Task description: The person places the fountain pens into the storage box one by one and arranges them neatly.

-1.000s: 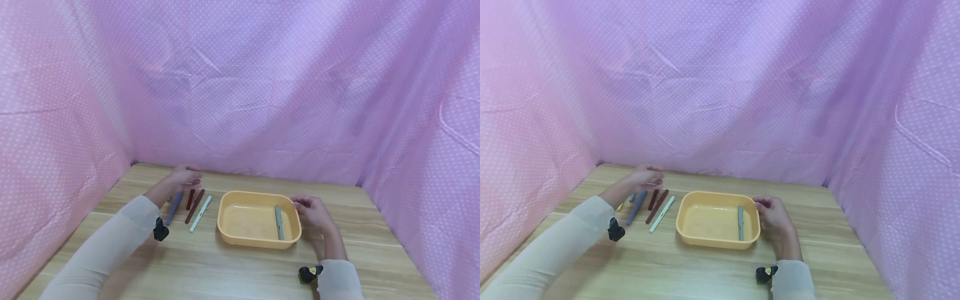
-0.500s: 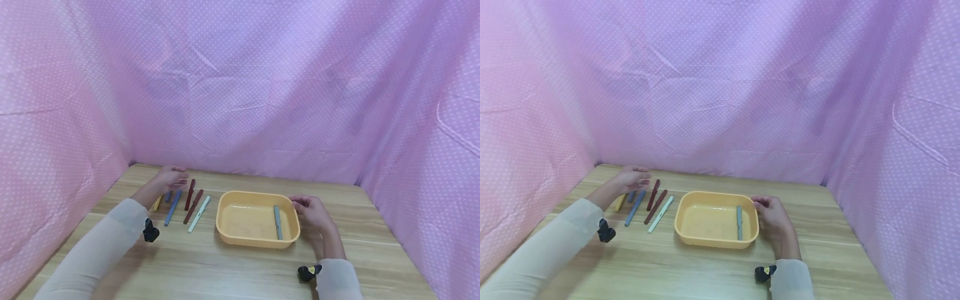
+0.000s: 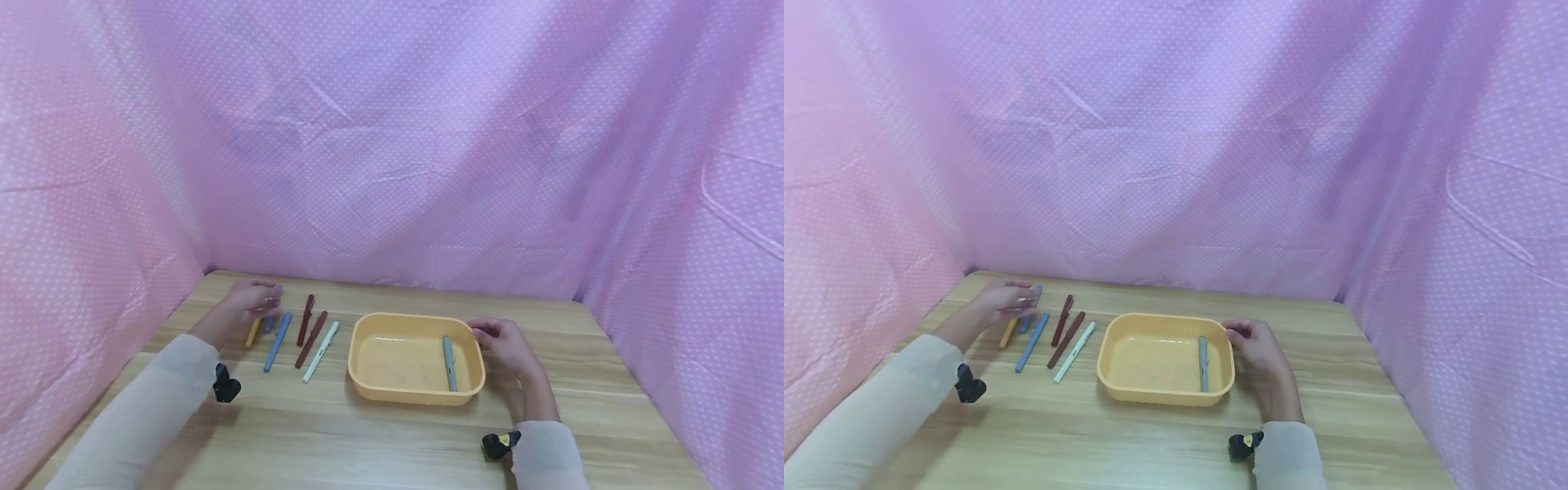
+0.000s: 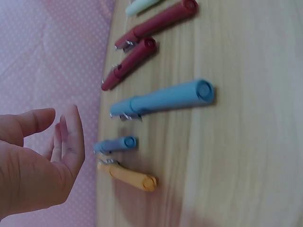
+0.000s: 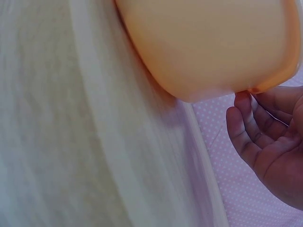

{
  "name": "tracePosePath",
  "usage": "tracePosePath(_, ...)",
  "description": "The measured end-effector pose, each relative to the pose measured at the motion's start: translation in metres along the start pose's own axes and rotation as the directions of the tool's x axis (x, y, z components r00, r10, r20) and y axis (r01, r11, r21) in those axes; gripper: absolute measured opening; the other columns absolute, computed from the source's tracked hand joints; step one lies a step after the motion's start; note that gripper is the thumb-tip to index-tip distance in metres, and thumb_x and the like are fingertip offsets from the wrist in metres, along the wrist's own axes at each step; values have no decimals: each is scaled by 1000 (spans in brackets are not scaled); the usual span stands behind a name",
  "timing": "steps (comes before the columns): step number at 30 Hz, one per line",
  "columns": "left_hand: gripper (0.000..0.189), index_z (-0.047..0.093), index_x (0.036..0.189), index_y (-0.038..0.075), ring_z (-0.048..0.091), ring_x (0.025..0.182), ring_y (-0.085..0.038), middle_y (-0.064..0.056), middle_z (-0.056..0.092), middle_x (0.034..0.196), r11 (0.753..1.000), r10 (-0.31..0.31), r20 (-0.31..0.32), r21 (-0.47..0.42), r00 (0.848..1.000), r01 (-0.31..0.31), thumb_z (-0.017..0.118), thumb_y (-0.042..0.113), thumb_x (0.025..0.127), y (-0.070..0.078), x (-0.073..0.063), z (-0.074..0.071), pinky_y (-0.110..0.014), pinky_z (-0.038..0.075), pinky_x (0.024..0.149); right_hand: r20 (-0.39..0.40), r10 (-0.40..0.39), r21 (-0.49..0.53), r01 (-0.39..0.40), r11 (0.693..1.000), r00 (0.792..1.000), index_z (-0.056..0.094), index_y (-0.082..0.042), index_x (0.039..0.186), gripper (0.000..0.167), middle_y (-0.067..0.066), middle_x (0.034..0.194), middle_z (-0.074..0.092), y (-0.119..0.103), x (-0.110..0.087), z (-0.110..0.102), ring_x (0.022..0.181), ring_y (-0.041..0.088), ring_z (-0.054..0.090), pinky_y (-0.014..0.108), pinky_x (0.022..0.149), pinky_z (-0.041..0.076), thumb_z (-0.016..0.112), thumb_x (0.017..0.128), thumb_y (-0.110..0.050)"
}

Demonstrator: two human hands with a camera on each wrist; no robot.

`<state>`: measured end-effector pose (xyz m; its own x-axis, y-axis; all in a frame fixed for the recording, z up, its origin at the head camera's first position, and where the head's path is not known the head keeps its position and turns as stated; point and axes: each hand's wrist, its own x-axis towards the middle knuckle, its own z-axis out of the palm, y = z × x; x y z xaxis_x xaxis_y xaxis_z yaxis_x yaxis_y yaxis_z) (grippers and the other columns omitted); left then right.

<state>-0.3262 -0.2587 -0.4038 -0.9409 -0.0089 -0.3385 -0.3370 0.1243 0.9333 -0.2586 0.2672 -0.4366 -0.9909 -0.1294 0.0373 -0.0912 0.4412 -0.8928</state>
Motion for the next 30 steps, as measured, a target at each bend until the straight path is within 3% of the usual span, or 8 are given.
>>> tracePosePath(3, 60, 25, 157, -7, 56, 124, -33, -25, 47, 141, 998, 4, -16, 58, 1000, -3, 53, 8, 106, -5, 0, -7, -36, 55, 104, 4, -6, -2, 6, 1000, 1000, 68, 7, 122, 24, 18, 113, 72, 1, 0, 0, 101, 24, 68, 24, 82, 61, 59, 104, -7)
tracePosePath(9, 58, 26, 155, -11, 62, 107, -23, -23, 54, 132, 991, 27, -5, 134, 1000, -26, 52, 8, 106, -13, -1, -21, -29, 61, 91, -5, 0, -12, 0, 1000, 1000, 68, 5, 122, 24, 17, 113, 72, 1, 0, 0, 102, 24, 68, 26, 84, 61, 59, 104, -9)
tracePosePath(20, 64, 24, 155, -12, 64, 83, -13, -8, 64, 102, 994, -23, -22, 106, 999, 25, 58, 5, 103, -26, -6, -37, -25, 62, 78, -13, -5, 22, 5, 1000, 1000, 67, 7, 121, 24, 18, 110, 72, 2, 1, 0, 97, 21, 69, 27, 79, 63, 59, 103, -7)
tracePosePath(30, 67, 24, 154, -13, 63, 80, -8, 6, 67, 88, 998, -33, -4, 58, 999, 33, 61, 5, 101, -44, -8, -41, -23, 61, 74, 1, -22, 45, 22, 999, 1000, 65, 11, 123, 26, 22, 112, 71, -1, -1, 1, 97, 22, 69, 26, 79, 62, 59, 103, -6)
